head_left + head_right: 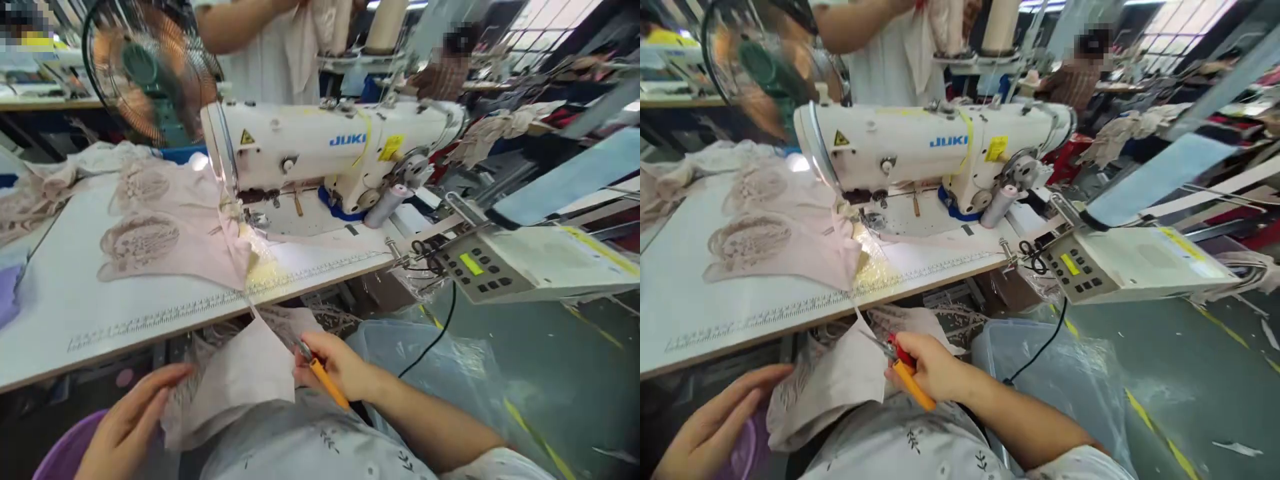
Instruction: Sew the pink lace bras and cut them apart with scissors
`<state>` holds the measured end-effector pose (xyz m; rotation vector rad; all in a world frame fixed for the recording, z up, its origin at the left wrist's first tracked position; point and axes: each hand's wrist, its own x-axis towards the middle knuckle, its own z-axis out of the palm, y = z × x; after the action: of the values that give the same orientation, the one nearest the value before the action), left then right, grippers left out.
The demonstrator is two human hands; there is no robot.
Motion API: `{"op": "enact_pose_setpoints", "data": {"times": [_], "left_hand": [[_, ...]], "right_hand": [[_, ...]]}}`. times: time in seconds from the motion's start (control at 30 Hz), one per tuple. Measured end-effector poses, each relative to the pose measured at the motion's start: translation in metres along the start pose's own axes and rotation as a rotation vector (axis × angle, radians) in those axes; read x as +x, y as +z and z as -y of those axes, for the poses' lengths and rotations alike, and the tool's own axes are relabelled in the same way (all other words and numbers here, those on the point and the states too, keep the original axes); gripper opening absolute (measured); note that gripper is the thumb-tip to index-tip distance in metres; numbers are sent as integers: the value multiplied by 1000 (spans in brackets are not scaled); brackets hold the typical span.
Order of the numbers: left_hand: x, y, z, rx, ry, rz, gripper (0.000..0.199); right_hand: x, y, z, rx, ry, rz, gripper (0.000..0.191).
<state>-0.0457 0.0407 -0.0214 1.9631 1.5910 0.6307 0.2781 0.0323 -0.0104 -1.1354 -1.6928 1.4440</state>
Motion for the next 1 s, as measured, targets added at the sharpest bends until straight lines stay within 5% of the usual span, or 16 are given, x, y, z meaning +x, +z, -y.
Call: {"op": "enact_pose_setpoints", "data": {"times": [0.13,0.27,0.57,0.73,1.0], "left_hand": [[23,65,-36,-166,234,372,47],[48,98,-59,-415,154,328,55],[32,108,-55,-944,-132,252,29],[32,102,-57,-832,-96,260,24],[32,99,-55,-834,-70,302,27]], "right_hand": [[-15,7,-12,141,-28,18,21],[-26,6,-17,219,21,57,30],[-17,-44,-14,129,194,367,49],[33,-82,10,-477,251,652,62],[96,-67,57,-869,377,891,53]]}}
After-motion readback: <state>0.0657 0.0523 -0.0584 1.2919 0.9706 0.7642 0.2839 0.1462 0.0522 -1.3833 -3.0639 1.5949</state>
